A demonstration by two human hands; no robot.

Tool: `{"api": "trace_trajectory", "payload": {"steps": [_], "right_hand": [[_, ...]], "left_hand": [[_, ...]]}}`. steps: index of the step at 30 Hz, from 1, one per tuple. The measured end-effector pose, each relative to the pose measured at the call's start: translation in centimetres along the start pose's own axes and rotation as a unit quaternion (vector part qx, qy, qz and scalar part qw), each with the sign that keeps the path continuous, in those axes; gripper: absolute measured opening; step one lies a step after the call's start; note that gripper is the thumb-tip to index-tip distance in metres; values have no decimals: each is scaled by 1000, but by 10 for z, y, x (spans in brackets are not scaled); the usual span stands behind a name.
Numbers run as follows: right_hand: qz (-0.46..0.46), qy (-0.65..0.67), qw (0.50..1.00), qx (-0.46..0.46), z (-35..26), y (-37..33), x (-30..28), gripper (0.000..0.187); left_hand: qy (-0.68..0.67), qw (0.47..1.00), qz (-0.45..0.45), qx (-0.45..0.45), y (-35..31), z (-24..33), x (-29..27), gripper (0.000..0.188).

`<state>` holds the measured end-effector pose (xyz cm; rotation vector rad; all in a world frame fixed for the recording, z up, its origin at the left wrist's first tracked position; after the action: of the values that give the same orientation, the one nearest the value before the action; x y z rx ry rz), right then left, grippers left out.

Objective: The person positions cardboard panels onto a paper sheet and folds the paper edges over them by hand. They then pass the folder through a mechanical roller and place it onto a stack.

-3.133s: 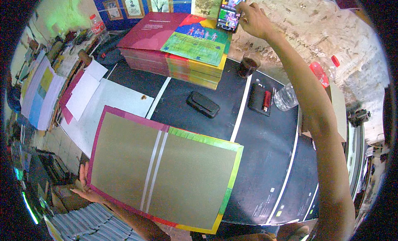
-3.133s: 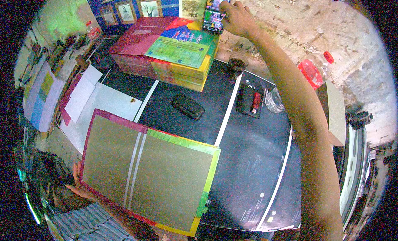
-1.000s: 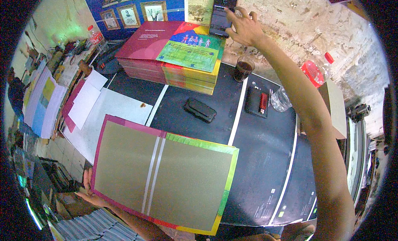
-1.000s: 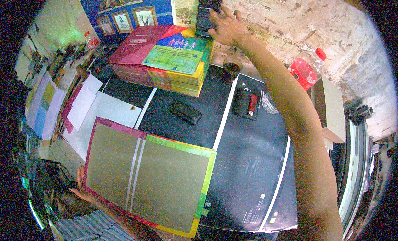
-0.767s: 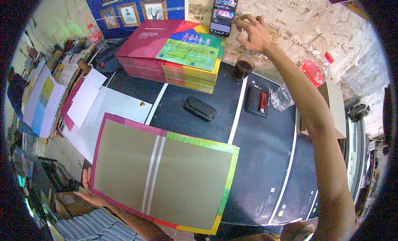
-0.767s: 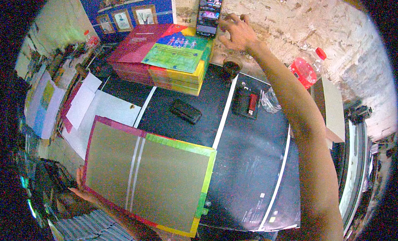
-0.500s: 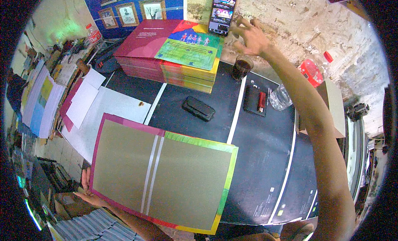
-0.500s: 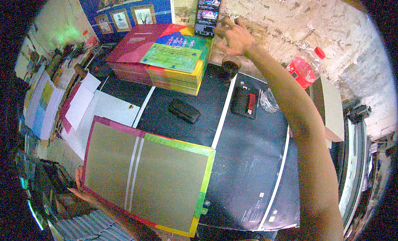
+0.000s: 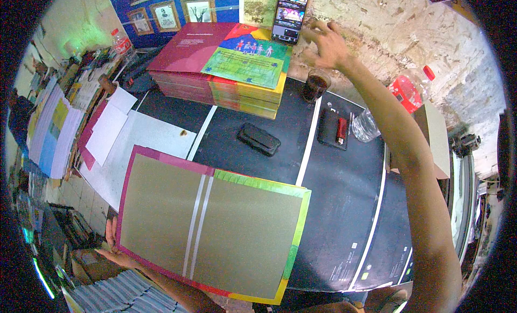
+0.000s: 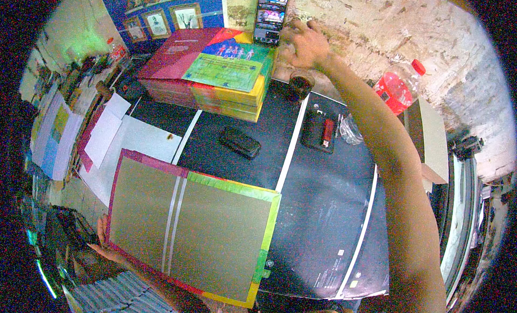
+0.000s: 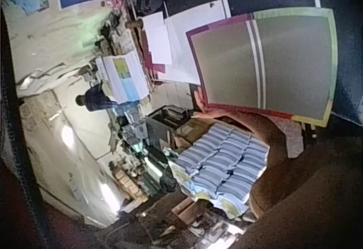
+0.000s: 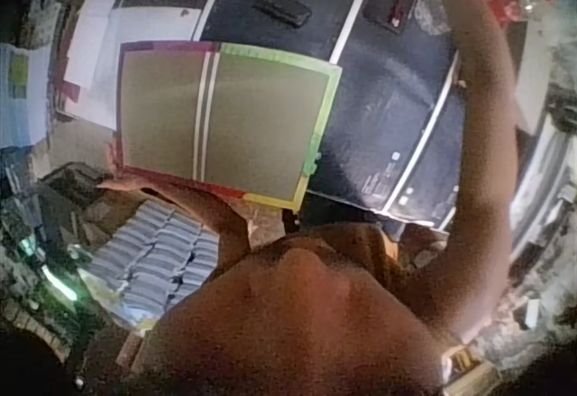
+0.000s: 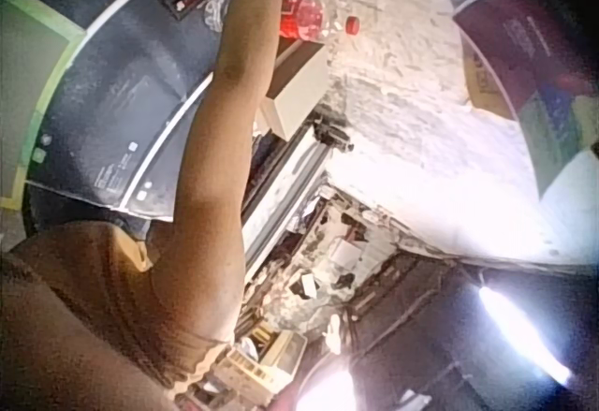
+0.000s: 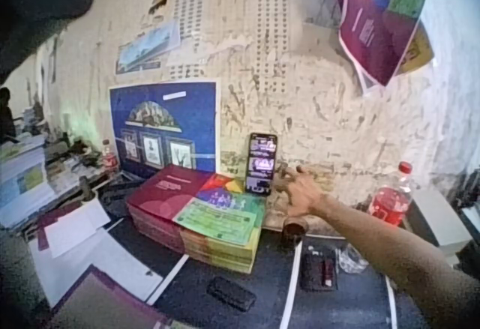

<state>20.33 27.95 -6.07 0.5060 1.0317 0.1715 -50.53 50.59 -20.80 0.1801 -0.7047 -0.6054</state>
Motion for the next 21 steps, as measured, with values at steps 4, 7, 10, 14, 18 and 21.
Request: {"api": "trace_trajectory", "payload": {"steps": [4, 7, 10, 14, 18, 21], "right_hand": [[21, -25, 999, 30, 17, -6, -2, 66], [-11, -46, 998, 30, 4, 1, -5, 78], [-54, -79, 995, 38, 5, 0, -3, 88], [-55, -120, 990, 38, 8, 6, -1, 91], [-62, -108, 989, 82, 11, 15, -5, 92], [-38, -112, 990, 72, 11, 17, -10, 88]], "left_hand": [[106, 933, 343, -6, 3, -9, 31, 93], [112, 933, 342, -2, 0, -4, 29, 93], [96, 964, 246, 0, -1, -6, 16, 93], [32, 999, 26, 5, -3, -1, -9, 92], [16, 1000, 11, 9, -2, -2, -7, 92], [10, 1000, 7, 14, -2, -3, -2, 92]]}}
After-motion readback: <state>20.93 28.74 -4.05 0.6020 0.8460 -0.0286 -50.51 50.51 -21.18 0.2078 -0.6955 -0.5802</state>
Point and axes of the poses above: each hand's wrist, its own y-axis towards the middle knuckle, its own x-axis out of the palm, z = x × y, the point moved 2 cm from there along y, towards the middle knuckle, and after that the axes turned 1 degree about z, right-handed, at the moved point
